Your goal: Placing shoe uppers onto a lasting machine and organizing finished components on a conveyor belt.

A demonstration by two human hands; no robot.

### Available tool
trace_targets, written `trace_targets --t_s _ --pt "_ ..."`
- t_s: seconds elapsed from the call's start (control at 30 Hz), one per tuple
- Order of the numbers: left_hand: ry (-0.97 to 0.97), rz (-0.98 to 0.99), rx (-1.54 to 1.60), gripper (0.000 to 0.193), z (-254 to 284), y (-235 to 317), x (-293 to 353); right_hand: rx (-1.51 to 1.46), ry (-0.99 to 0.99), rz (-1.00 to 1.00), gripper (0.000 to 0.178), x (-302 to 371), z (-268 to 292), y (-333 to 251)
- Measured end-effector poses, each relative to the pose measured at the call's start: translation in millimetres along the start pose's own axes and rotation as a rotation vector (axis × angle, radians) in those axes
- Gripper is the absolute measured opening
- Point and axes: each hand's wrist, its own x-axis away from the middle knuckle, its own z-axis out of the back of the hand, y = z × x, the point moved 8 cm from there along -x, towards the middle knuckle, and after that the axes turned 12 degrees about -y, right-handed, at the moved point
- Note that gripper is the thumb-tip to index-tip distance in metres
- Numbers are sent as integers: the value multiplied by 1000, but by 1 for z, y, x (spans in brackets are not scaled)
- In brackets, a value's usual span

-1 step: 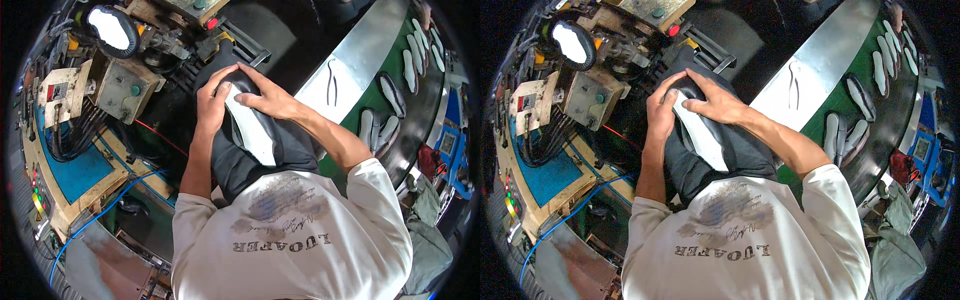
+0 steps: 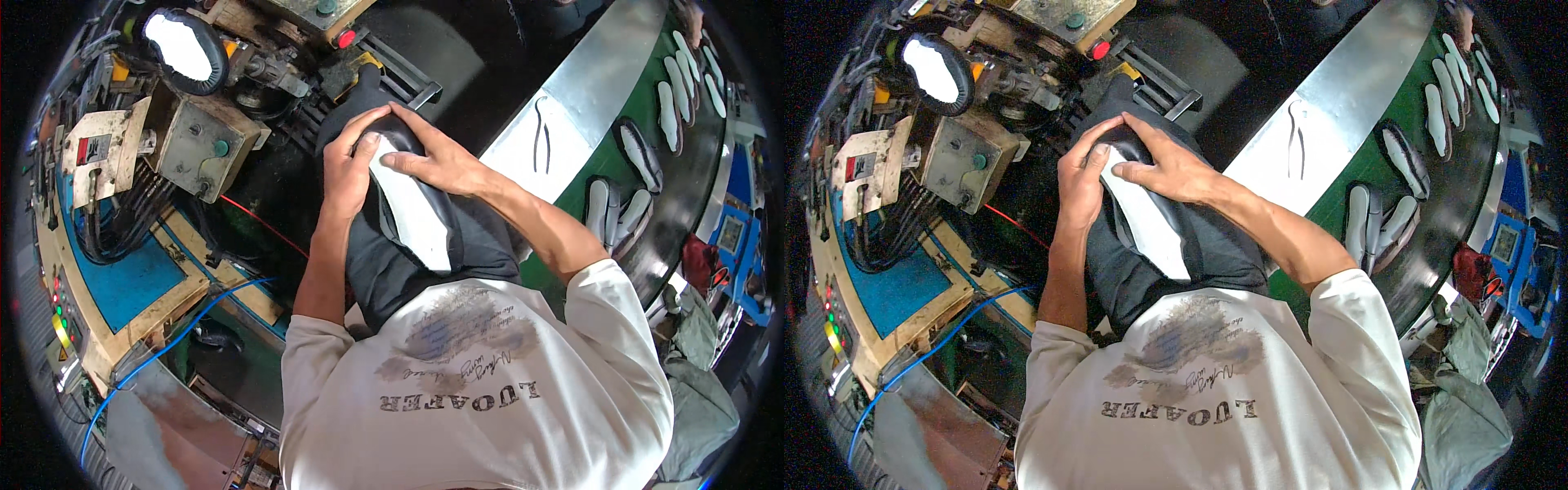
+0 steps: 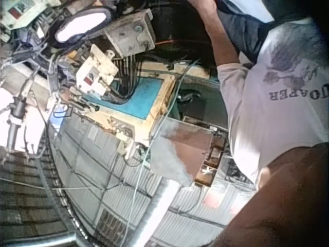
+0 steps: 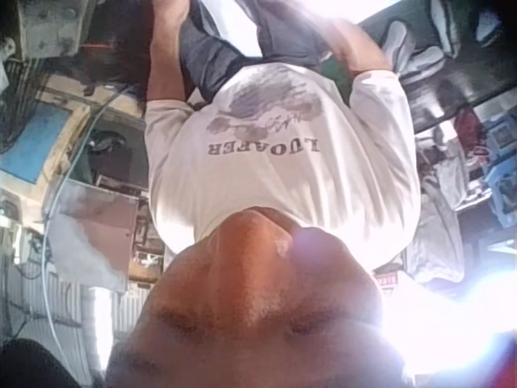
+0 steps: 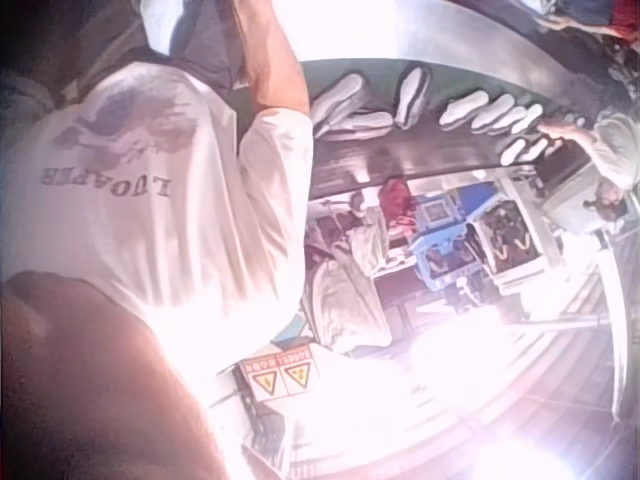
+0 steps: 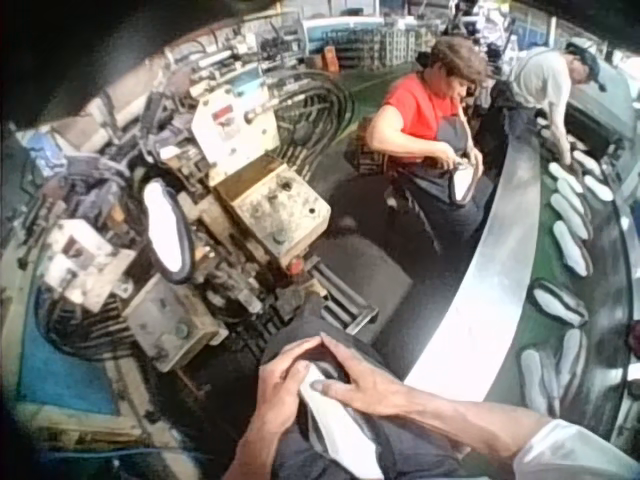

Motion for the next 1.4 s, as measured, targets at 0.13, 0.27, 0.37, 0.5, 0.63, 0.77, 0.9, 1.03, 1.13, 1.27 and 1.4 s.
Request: trace_targets --t_s 0.13,0.27,0.37,0.5,0.63,0.77,0.9,1.03,1.13,1.27,1.4 --pt "37 77 -23 36 -6 0 -2 -42 64 -62 100 5 -2 0" --pt "89 107 36 34 -7 -2 3 -121 54 -84 95 2 -5 -3" --pt "96 197 117 36 -7 -10 6 -216 36 -71 88 -1 -8 4" --pt "177 65 860 51 -4 -29 33 -443 14 -68 79 -1 -7 6" --pt "286 47 777 56 -22 -45 54 -637 -37 -66 76 -1 -13 19" --pt "221 107 406 58 -29 -38 54 -568 -12 -157 76 2 -15 13" --pt "191 137 391 64 -30 -48 51 -454 11 -172 75 -3 -17 16" --pt "139 210 334 78 -38 -50 59 -405 32 -188 85 20 -23 17" --pt "85 333 259 83 -50 -55 96 -218 26 -282 91 69 -32 18" --pt "-7 412 290 74 -68 -38 135 -366 -18 -491 89 119 -31 40" --pt "8 432 540 65 -67 -45 135 625 28 -8 89 117 -43 -49"
